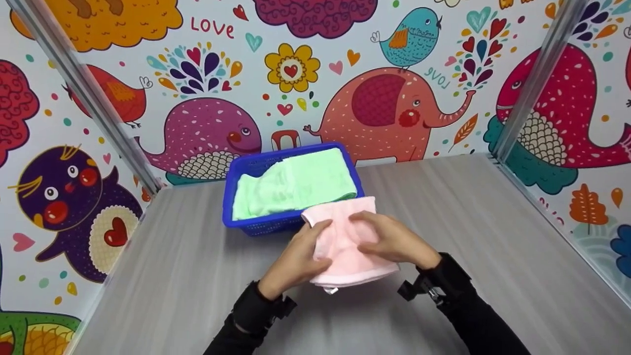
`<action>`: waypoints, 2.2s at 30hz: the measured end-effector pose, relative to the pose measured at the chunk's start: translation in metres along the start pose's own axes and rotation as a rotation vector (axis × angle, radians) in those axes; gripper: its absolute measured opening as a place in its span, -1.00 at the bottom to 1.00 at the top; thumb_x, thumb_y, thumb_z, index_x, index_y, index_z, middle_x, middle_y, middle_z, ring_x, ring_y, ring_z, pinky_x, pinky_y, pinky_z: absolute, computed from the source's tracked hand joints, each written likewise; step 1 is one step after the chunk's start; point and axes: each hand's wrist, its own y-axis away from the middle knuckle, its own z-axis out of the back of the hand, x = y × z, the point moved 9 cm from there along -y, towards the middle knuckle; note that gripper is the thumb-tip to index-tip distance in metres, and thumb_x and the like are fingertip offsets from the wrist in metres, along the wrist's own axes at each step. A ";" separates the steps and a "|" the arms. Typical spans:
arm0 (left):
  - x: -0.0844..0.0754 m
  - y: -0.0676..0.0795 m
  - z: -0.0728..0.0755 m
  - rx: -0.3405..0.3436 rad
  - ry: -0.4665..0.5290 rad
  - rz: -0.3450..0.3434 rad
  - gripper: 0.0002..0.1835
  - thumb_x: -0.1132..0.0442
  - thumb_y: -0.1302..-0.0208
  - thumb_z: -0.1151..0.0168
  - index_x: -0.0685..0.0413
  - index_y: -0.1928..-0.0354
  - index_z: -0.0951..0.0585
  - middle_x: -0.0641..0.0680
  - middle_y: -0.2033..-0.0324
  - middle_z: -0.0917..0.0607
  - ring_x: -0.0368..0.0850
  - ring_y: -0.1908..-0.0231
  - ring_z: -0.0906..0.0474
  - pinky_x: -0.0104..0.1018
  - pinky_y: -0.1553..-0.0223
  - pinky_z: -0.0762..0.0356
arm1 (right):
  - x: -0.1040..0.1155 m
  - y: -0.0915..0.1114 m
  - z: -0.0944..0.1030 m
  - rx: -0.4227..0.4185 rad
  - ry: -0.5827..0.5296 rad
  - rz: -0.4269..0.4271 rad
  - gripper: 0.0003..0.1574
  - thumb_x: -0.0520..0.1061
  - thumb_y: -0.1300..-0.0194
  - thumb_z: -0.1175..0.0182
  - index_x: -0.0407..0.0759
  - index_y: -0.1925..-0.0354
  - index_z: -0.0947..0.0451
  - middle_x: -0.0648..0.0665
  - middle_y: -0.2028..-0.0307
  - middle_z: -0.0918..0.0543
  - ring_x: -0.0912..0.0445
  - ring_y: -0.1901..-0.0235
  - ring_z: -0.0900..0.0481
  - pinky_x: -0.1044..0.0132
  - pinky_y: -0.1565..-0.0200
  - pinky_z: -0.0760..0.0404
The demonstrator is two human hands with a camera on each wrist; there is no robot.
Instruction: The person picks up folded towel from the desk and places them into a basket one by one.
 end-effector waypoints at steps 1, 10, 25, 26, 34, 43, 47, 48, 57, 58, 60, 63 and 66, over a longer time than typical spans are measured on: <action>0.001 -0.001 0.005 -0.013 -0.005 0.004 -0.17 0.43 -0.05 -0.45 0.41 -0.42 -0.39 0.46 -0.36 -0.43 0.27 -0.33 -0.43 0.18 -0.37 -0.39 | 0.002 -0.004 0.001 -0.006 -0.003 0.003 -0.29 -0.14 -0.23 -0.47 -0.14 -0.33 -0.53 -0.25 -0.22 -0.66 -0.15 -0.11 -0.62 -0.20 -0.22 -0.56; 0.020 -0.002 0.053 -0.142 -0.040 0.070 -0.17 0.42 -0.18 -0.37 0.25 -0.52 -0.32 0.46 -0.35 -0.44 0.29 -0.20 -0.51 0.23 -0.25 -0.50 | 0.030 -0.046 0.007 -0.143 -0.090 0.157 -0.46 -0.14 -0.26 -0.46 -0.15 -0.21 -0.65 -0.20 -0.16 -0.73 -0.13 -0.17 -0.66 -0.12 -0.27 -0.56; 0.086 0.008 0.125 -0.408 -0.314 0.261 -0.53 0.52 -0.38 -0.08 0.17 -0.28 -0.64 0.39 -0.29 -0.49 0.35 -0.09 -0.62 0.24 0.06 -0.61 | 0.065 -0.148 -0.033 -0.047 -0.137 0.068 -0.41 -0.28 -0.28 -0.31 -0.20 -0.29 -0.61 -0.20 -0.28 -0.65 -0.09 -0.38 -0.50 0.01 -0.45 -0.38; 0.091 0.009 0.127 -0.414 -0.324 0.278 -0.51 0.52 -0.38 -0.06 0.16 -0.31 -0.62 0.38 -0.33 -0.47 0.35 -0.10 -0.62 0.23 0.09 -0.61 | 0.066 -0.152 -0.037 -0.036 -0.137 0.059 -0.37 -0.29 -0.26 -0.32 -0.20 -0.31 -0.59 -0.20 -0.30 -0.63 -0.08 -0.39 -0.49 0.02 -0.45 -0.38; 0.128 0.012 0.138 -0.480 -0.321 0.284 -0.51 0.52 -0.44 -0.02 0.28 -0.38 -0.51 0.42 -0.43 -0.35 0.39 -0.16 -0.56 0.28 -0.04 -0.58 | 0.066 -0.180 -0.060 -0.025 -0.074 0.056 -0.11 -0.30 -0.18 -0.40 -0.24 -0.46 -0.40 -0.29 -0.36 -0.55 -0.05 -0.32 -0.52 0.13 -0.41 -0.43; 0.150 0.018 0.143 -0.577 -0.333 0.271 -0.65 0.49 -0.51 -0.04 0.43 -0.23 -0.60 0.35 -0.53 -0.24 0.35 -0.32 -0.47 0.21 -0.18 -0.55 | 0.073 -0.189 -0.080 -0.041 0.048 0.112 0.04 -0.25 -0.28 -0.38 -0.21 -0.60 -0.14 -0.33 -0.46 -0.41 -0.18 -0.47 -0.36 0.04 -0.47 -0.35; 0.157 0.015 0.136 -0.488 -0.325 0.304 -0.53 0.47 -0.48 0.03 0.50 -0.37 -0.43 0.35 -0.60 -0.05 0.35 -0.39 -0.37 0.22 -0.24 -0.50 | 0.065 -0.192 -0.089 0.017 0.077 0.079 0.06 -0.23 -0.32 -0.38 -0.17 -0.62 -0.08 -0.31 -0.50 -0.36 -0.17 -0.50 -0.32 0.04 -0.49 -0.32; 0.158 0.015 0.134 -0.474 -0.331 0.307 -0.51 0.47 -0.46 0.02 0.51 -0.39 -0.40 0.35 -0.61 -0.04 0.35 -0.41 -0.34 0.23 -0.27 -0.47 | 0.062 -0.193 -0.091 0.032 0.085 0.068 0.05 -0.21 -0.34 -0.38 -0.18 -0.62 -0.08 -0.29 -0.51 -0.34 -0.16 -0.51 -0.31 0.06 -0.50 -0.30; 0.152 0.017 0.137 -0.595 -0.410 0.276 -0.71 0.49 -0.49 -0.05 0.33 -0.05 -0.72 0.27 -0.30 -0.57 0.27 -0.45 -0.31 0.23 -0.36 -0.40 | 0.043 -0.199 -0.089 -0.033 0.047 -0.003 0.12 -0.04 -0.20 -0.54 -0.09 -0.59 -0.21 -0.23 -0.47 -0.42 -0.14 -0.42 -0.44 0.08 -0.45 -0.38; 0.151 0.018 0.136 -0.598 -0.432 0.266 -0.72 0.48 -0.49 -0.05 0.32 -0.03 -0.73 0.27 -0.24 -0.63 0.27 -0.44 -0.33 0.24 -0.34 -0.42 | 0.042 -0.199 -0.088 -0.066 0.031 -0.003 0.15 -0.04 -0.16 -0.57 -0.08 -0.58 -0.23 -0.25 -0.44 -0.44 -0.15 -0.38 -0.47 0.06 -0.42 -0.42; 0.152 0.019 0.134 -0.589 -0.466 0.261 -0.71 0.42 -0.51 -0.03 0.30 -0.02 -0.73 0.27 -0.15 -0.70 0.25 -0.44 -0.35 0.24 -0.35 -0.40 | 0.041 -0.197 -0.085 -0.121 0.011 -0.004 0.15 -0.03 -0.09 -0.62 -0.09 -0.54 -0.29 -0.26 -0.37 -0.48 -0.16 -0.28 -0.55 0.05 -0.35 -0.50; 0.157 0.019 0.130 -0.533 -0.508 0.292 -0.66 0.24 -0.55 -0.01 0.24 -0.02 -0.74 0.24 -0.10 -0.75 0.21 -0.42 -0.39 0.19 -0.44 -0.30 | 0.040 -0.195 -0.083 -0.153 0.022 -0.011 0.01 -0.02 -0.09 -0.62 -0.17 -0.43 -0.43 -0.27 -0.28 -0.53 -0.16 -0.18 -0.62 0.05 -0.28 -0.56; 0.161 0.017 0.125 -0.467 -0.563 0.313 -0.57 0.08 -0.59 0.02 0.22 0.01 -0.75 0.23 -0.06 -0.77 0.19 -0.41 -0.42 0.10 -0.54 -0.15 | 0.039 -0.195 -0.086 -0.114 0.105 -0.041 -0.17 0.03 -0.18 -0.53 -0.15 -0.36 -0.53 -0.24 -0.28 -0.52 -0.14 -0.12 -0.66 0.03 -0.19 -0.63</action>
